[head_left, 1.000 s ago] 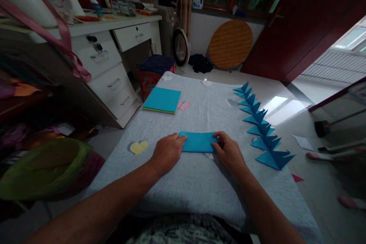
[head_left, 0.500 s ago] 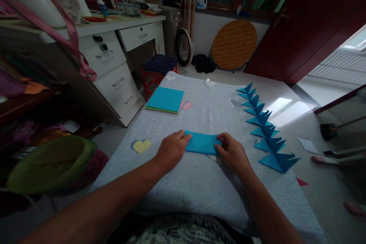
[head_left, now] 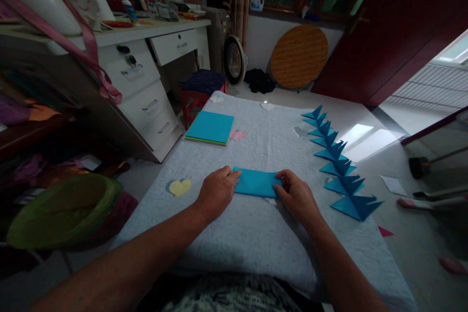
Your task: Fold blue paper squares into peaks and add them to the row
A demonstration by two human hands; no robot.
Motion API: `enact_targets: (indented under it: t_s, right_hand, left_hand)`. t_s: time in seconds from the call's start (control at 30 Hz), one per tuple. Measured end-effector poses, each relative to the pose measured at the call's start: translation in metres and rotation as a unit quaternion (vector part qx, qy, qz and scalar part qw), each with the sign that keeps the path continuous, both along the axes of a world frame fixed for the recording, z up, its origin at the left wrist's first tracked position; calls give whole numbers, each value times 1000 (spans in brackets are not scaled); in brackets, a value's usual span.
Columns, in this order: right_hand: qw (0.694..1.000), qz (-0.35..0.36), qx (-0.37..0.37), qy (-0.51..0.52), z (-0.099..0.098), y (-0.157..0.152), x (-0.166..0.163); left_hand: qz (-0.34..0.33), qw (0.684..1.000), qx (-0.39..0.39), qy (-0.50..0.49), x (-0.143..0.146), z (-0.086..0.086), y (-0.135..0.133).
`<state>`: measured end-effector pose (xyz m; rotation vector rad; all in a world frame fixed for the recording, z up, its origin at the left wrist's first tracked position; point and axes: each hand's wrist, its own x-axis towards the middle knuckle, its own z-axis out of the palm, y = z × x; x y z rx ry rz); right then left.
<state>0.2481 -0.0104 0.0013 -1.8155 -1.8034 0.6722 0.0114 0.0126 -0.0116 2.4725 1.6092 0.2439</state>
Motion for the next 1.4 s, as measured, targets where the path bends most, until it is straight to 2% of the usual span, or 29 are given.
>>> enact_targets:
  t_s: [0.23, 0.47, 1.4]
  right_hand:
    - [1000, -5, -5, 8, -1, 0, 0]
    - [1000, 3, -8, 3, -1, 0, 1]
    - [1000, -9, 9, 17, -2, -1, -2]
  left_hand:
    - [16, 999, -12, 29, 3, 4, -1]
    - [19, 998, 10, 63, 4, 4, -3]
    - [9, 994, 42, 96, 5, 2, -4]
